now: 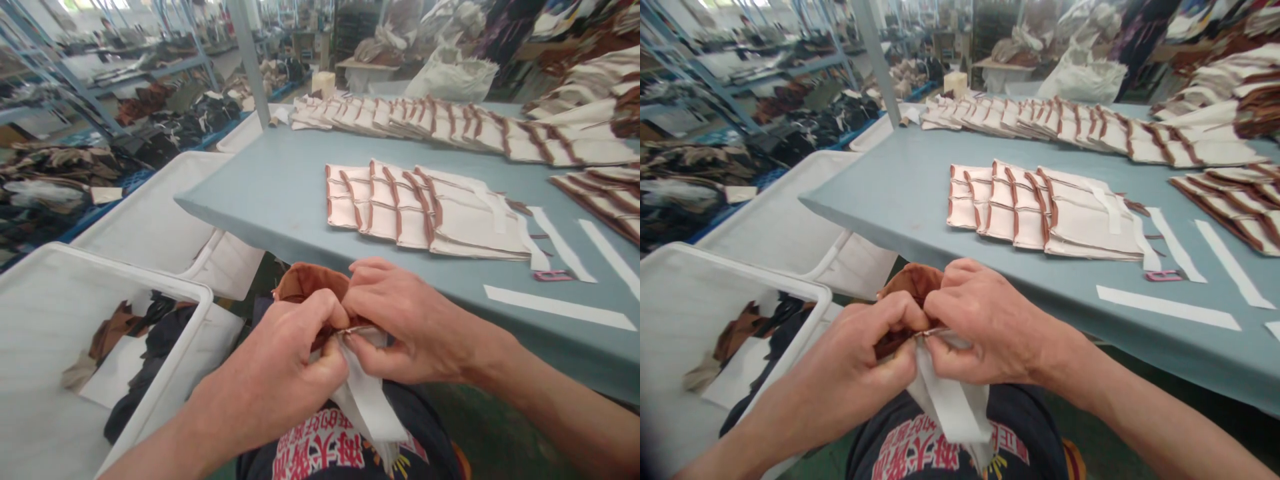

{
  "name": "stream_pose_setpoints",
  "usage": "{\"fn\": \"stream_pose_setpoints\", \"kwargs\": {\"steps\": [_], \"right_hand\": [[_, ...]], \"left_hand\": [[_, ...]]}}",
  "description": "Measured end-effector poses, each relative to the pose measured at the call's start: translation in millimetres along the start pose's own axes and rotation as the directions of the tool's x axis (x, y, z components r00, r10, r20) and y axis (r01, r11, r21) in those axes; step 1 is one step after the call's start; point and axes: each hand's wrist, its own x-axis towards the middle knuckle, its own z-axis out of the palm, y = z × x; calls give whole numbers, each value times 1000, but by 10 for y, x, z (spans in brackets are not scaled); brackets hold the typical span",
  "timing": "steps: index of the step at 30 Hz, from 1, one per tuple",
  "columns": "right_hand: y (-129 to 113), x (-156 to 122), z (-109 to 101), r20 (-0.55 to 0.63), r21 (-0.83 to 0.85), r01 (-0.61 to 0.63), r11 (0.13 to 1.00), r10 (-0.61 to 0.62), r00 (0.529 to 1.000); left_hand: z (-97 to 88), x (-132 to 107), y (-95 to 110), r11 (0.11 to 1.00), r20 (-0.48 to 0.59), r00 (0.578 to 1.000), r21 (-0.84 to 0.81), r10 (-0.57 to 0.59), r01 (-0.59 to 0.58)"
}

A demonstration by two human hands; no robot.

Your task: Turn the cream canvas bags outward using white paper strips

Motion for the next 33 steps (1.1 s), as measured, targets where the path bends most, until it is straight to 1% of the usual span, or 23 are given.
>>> {"fn": "stream_pose_setpoints", "kwargs": {"steps": [3,5,6,8,10,11,12,13,14,15,16,17,18,19,21,22,23,25,27,28,30,33], "right_hand": [[-2,27,12,12,64,51,997,-52,999],[4,16,29,27,127,24,992,-28,999],[7,6,36,37,165,-15,986,8,999],[8,-12,43,72,256,-133,957,118,990],[5,-24,47,129,364,-269,892,237,963],[2,-29,51,170,428,-341,837,296,940],[-1,-37,59,226,503,-413,759,346,911],[-3,-46,72,289,589,-478,651,382,878],[-5,-60,92,353,670,-527,523,400,846],[-6,-76,117,403,731,-557,394,409,819],[-7,-94,145,432,771,-568,287,418,799],[-8,-112,174,444,798,-565,211,430,787],[-8,-129,200,449,811,-562,163,442,777],[-9,-143,220,453,818,-559,134,448,771],[-11,-158,235,473,819,-565,101,439,764],[-13,-159,228,480,814,-572,101,438,760],[-14,-157,214,479,803,-584,120,453,752],[-17,-148,172,458,761,-620,193,517,723],[-19,-139,129,429,709,-649,276,562,707],[-19,-136,112,411,685,-654,321,570,711],[-18,-136,88,359,629,-646,434,575,735],[-14,-145,71,266,494,-610,620,560,785]], "left_hand": [[-1,-38,16,999,-47,998,-10,35,-36],[5,-53,13,996,-74,994,-18,85,-87],[12,-55,-1,994,-88,990,-13,109,-111],[34,-42,-61,983,-117,976,23,184,-183],[71,-6,-166,955,-151,943,75,295,-287],[96,18,-231,934,-167,920,96,355,-343],[125,44,-299,911,-182,894,115,410,-395],[158,71,-368,888,-195,866,133,460,-441],[193,95,-432,866,-203,842,150,500,-477],[230,116,-489,844,-212,818,163,535,-510],[266,132,-537,828,-220,798,174,561,-534],[299,141,-575,819,-228,787,182,574,-545],[325,144,-602,818,-235,784,184,575,-545],[342,141,-618,821,-241,785,179,571,-542],[341,120,-622,835,-252,796,153,550,-528],[324,107,-613,847,-252,809,121,531,-518],[298,94,-597,860,-249,825,78,507,-505],[230,79,-548,905,-221,883,-4,413,-425],[166,87,-482,947,-149,942,-70,301,-314],[141,101,-447,960,-112,961,-90,253,-264],[108,147,-382,977,-52,982,-107,180,-185],[81,230,-320,985,-7,991,-107,132,-132]]}}
